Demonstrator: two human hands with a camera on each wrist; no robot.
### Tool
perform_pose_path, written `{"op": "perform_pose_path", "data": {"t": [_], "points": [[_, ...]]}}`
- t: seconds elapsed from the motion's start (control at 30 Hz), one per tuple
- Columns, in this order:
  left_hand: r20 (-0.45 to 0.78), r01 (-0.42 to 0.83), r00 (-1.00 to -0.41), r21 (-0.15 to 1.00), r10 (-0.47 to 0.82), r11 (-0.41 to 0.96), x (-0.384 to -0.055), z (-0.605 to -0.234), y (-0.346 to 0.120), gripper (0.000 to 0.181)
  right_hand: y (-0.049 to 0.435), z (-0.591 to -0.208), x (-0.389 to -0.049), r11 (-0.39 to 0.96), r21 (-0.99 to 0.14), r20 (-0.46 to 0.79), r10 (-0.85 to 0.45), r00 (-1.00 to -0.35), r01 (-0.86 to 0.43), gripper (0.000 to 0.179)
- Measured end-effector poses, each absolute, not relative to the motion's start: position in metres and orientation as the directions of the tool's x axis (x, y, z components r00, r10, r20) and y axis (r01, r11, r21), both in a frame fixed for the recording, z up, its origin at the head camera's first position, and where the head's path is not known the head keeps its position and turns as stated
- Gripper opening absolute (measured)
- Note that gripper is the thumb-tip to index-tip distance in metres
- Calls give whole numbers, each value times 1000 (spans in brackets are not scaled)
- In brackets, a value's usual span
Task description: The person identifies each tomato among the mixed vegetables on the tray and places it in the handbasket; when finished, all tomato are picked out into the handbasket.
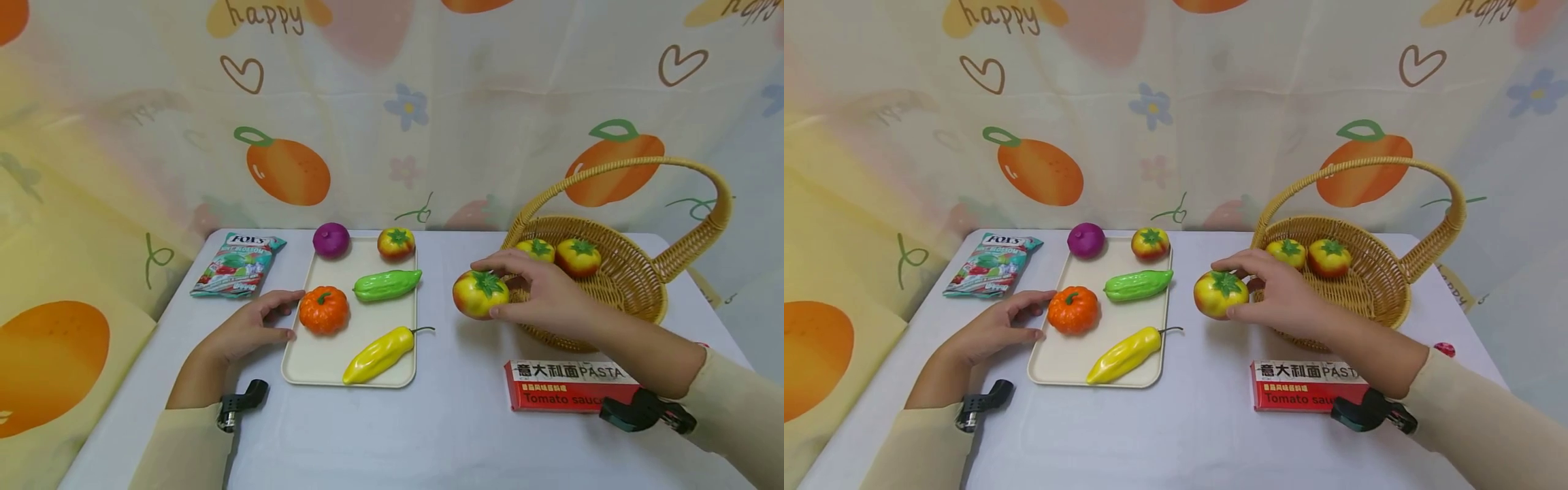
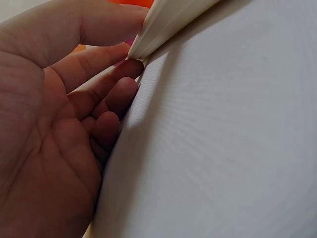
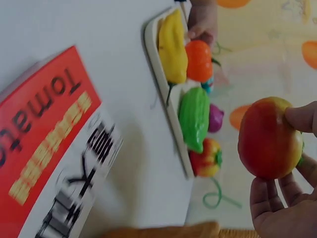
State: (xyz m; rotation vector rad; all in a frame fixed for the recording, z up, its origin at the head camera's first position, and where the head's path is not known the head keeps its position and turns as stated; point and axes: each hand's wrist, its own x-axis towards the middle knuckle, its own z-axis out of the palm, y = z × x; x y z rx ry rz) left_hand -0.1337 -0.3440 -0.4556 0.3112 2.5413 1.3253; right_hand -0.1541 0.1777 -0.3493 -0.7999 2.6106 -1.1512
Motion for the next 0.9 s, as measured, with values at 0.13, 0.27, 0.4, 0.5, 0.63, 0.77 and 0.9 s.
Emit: {"op": "perform_pose_path", "data": {"t": [0.13,0.27,0.4,0.5,0.63,0.77,0.9], "points": [[-132,66,-944,824,303,563,-135,-456,-344,72,192,-351,-155,562,-728,57,-521,-852,-392,60],[-131,73,-944,813,303,577,-136,-458,-343,72,206,-351,-158,570,-725,67,-501,-863,-387,59],[-123,83,-945,806,303,586,-135,-456,-343,72,220,-351,-164,569,-719,82,-501,-862,-399,59],[-125,82,-944,807,305,585,-133,-454,-343,72,229,-353,-169,562,-727,87,-494,-865,-395,59],[-133,75,-944,805,303,588,-133,-453,-344,73,243,-357,-173,578,-731,74,-462,-884,-363,58],[-133,74,-944,805,301,589,-133,-454,-344,72,257,-360,-179,600,-734,38,-432,-901,-319,59],[-133,76,-943,807,305,585,-134,-454,-343,72,268,-360,-186,648,-705,-13,-418,-908,-288,60]]}}
